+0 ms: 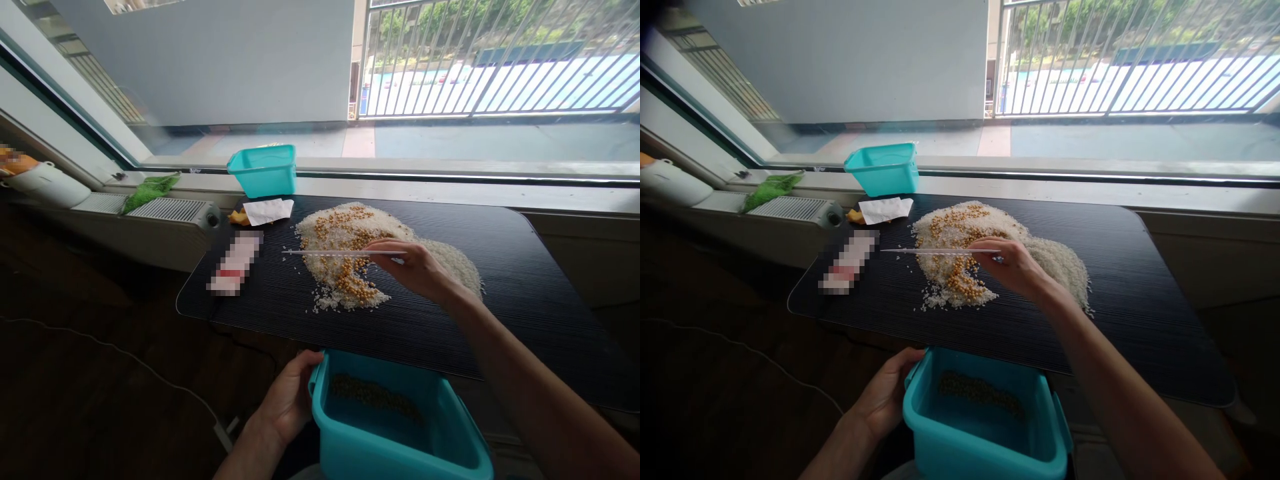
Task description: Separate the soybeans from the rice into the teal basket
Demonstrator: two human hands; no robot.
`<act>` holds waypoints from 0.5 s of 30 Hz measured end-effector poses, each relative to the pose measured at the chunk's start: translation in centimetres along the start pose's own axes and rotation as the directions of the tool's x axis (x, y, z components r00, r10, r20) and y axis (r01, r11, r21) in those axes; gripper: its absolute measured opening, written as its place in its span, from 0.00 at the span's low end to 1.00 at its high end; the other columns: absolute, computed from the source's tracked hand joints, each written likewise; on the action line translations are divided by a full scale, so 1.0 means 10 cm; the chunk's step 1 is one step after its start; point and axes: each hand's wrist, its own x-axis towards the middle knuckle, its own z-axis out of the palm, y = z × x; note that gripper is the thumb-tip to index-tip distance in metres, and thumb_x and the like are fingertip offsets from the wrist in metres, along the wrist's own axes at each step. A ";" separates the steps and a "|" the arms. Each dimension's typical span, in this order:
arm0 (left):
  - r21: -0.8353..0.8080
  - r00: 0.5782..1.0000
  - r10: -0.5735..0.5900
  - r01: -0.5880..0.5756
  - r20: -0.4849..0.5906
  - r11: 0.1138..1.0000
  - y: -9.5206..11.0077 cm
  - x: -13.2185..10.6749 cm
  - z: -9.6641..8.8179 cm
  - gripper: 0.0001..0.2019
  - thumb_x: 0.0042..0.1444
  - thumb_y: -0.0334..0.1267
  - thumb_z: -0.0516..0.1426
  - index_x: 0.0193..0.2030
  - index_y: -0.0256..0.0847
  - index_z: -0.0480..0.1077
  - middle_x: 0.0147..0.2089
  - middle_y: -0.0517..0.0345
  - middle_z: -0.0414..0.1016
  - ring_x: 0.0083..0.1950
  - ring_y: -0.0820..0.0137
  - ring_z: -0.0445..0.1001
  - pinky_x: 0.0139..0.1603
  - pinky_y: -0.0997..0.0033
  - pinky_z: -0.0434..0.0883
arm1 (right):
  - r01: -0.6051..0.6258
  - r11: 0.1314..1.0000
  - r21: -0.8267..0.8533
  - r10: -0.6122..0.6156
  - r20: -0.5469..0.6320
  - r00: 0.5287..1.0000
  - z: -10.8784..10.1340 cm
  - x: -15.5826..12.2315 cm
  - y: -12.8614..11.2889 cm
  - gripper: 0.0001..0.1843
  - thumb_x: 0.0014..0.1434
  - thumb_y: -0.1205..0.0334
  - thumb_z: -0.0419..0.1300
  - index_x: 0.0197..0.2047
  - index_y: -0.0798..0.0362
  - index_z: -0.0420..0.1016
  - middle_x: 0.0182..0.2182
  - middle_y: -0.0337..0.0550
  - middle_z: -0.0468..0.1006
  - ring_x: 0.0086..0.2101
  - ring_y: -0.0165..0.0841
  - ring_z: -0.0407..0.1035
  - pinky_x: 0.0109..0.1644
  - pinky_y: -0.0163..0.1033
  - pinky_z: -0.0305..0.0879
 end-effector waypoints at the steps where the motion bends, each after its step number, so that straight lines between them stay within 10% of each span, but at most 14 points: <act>1: -0.004 1.000 0.001 -0.001 0.000 1.000 0.00 0.00 0.00 0.07 0.52 0.28 0.54 0.28 0.33 0.73 0.23 0.54 0.77 0.29 0.66 0.76 0.39 0.68 0.72 | -0.001 1.000 0.000 0.001 0.011 1.000 0.02 0.04 0.02 0.15 0.61 0.55 0.52 0.43 0.50 0.77 0.40 0.42 0.80 0.41 0.31 0.72 0.41 0.34 0.68; 15: -0.026 1.000 -0.001 0.001 0.006 1.000 0.01 0.01 -0.02 0.08 0.52 0.27 0.54 0.25 0.33 0.72 0.21 0.56 0.76 0.24 0.72 0.73 0.38 0.72 0.71 | 0.037 0.997 0.063 -0.044 0.118 0.992 0.03 0.06 0.14 0.12 0.61 0.58 0.55 0.43 0.53 0.76 0.42 0.45 0.79 0.43 0.33 0.73 0.46 0.44 0.69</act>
